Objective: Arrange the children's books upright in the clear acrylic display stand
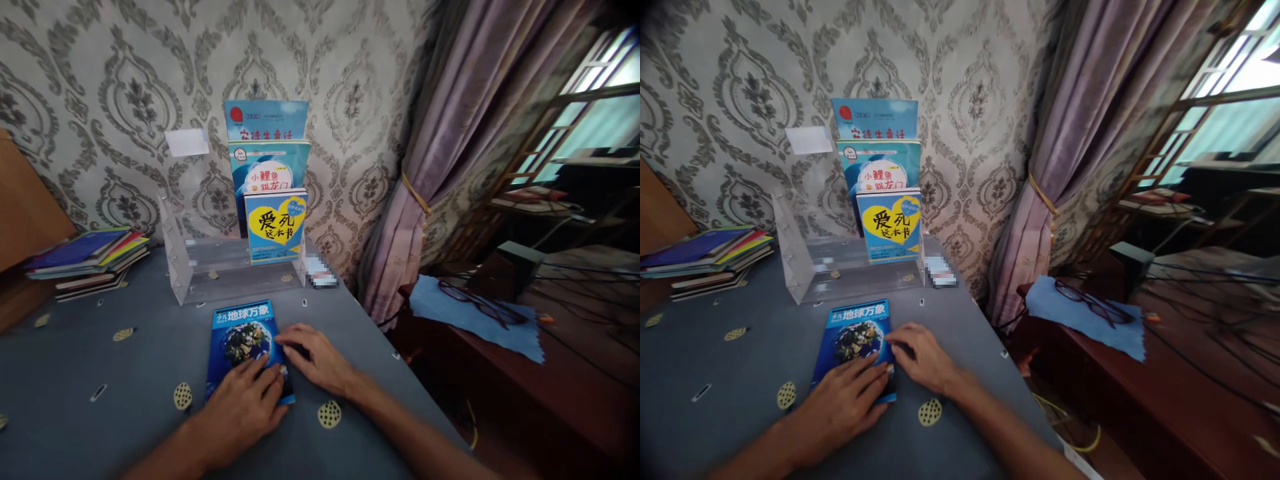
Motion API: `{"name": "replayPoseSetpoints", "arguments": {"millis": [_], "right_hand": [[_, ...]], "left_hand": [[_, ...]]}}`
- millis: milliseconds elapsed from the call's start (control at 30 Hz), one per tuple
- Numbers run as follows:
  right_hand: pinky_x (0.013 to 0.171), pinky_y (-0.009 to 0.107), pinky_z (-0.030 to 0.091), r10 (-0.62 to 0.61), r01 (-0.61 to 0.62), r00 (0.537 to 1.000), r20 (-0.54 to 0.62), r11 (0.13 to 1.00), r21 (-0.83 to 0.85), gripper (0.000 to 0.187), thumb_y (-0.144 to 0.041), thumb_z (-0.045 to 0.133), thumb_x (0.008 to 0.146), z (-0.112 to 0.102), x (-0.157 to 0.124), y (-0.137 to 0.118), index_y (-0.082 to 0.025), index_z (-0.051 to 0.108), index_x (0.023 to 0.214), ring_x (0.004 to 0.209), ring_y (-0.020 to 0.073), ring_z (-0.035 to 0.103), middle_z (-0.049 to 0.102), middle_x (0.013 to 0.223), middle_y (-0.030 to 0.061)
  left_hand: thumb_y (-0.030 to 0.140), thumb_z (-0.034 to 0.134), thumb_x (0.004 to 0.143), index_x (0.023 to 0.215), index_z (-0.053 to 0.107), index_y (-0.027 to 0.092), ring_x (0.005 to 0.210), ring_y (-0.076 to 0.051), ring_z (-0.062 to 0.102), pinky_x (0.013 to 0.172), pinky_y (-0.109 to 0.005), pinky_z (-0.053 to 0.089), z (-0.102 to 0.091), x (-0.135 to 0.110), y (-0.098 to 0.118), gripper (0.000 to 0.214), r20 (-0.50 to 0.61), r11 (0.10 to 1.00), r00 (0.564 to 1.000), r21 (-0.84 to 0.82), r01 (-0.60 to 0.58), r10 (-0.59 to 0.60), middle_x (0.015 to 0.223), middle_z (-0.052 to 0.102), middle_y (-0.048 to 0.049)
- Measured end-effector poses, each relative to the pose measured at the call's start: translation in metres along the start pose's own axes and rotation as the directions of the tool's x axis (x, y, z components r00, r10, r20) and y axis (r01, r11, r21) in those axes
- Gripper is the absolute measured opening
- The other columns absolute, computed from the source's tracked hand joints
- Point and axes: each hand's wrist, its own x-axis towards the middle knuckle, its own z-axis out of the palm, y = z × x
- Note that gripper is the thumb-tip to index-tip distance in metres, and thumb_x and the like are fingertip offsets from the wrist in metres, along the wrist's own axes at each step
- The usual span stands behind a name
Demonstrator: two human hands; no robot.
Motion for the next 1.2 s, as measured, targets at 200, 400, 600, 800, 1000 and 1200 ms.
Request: {"name": "replayPoseSetpoints", "arguments": {"millis": [200,400,600,800,1000,1200], "right_hand": [[0.083,0.033,0.052,0.015,-0.020,0.998,0.058,0.996,0.092,0.027,-0.027,0.052,0.097,-0.003,0.004,-0.009,-0.017,0.075,0.107,0.088,0.0199,0.069,0.075,0.095,0.0081],[0.073,0.025,0.049,0.069,-0.090,0.992,0.104,0.974,0.207,0.025,-0.027,0.053,0.095,-0.003,0.005,-0.008,-0.015,0.075,0.100,0.079,0.0146,0.067,0.073,0.085,0.0031],[0.073,0.024,0.049,0.097,-0.120,0.989,0.113,0.968,0.218,0.024,-0.026,0.054,0.094,-0.004,0.005,-0.008,-0.014,0.074,0.099,0.078,0.0125,0.066,0.073,0.084,0.0022],[0.070,0.023,0.048,0.099,-0.124,0.988,0.120,0.967,0.224,0.025,-0.027,0.053,0.095,-0.003,0.005,-0.007,-0.014,0.074,0.100,0.076,0.0128,0.066,0.074,0.083,0.0027],[0.069,0.024,0.047,0.106,-0.134,0.985,0.139,0.967,0.215,0.026,-0.027,0.052,0.096,-0.003,0.005,-0.007,-0.014,0.074,0.102,0.075,0.0123,0.065,0.074,0.085,0.0026],[0.069,0.024,0.047,0.101,-0.131,0.985,0.143,0.968,0.214,0.027,-0.028,0.053,0.096,-0.005,0.005,-0.009,-0.013,0.074,0.101,0.075,0.0128,0.065,0.073,0.083,0.0028]], "left_hand": [[0.034,0.043,0.103,0.113,0.069,0.013,0.108,-0.025,0.070,0.089,-0.038,0.059,-0.011,0.004,-0.003,0.035,0.018,1.000,1.000,-0.021,-0.022,0.022,0.107,0.077,-0.0072],[0.031,0.042,0.104,0.112,0.070,0.010,0.105,-0.026,0.071,0.086,-0.039,0.061,-0.016,0.006,-0.008,0.036,0.024,0.998,0.999,-0.041,-0.048,0.049,0.108,0.077,-0.0083],[0.029,0.044,0.103,0.113,0.070,0.011,0.108,-0.025,0.071,0.088,-0.040,0.061,-0.016,0.006,-0.009,0.033,0.023,0.997,0.998,-0.055,-0.054,0.055,0.109,0.076,-0.0092],[0.027,0.040,0.104,0.112,0.071,0.009,0.107,-0.025,0.071,0.087,-0.040,0.062,-0.017,0.007,-0.009,0.036,0.013,0.996,0.997,-0.058,-0.070,0.071,0.108,0.077,-0.0101],[0.026,0.041,0.104,0.115,0.070,0.011,0.111,-0.025,0.070,0.091,-0.040,0.060,-0.016,0.005,-0.009,0.034,0.048,0.996,0.997,-0.065,-0.058,0.061,0.111,0.076,-0.0100],[0.024,0.038,0.104,0.114,0.070,0.009,0.109,-0.026,0.070,0.089,-0.040,0.061,-0.017,0.006,-0.010,0.036,0.032,0.995,0.997,-0.073,-0.066,0.069,0.109,0.076,-0.0103]]}}
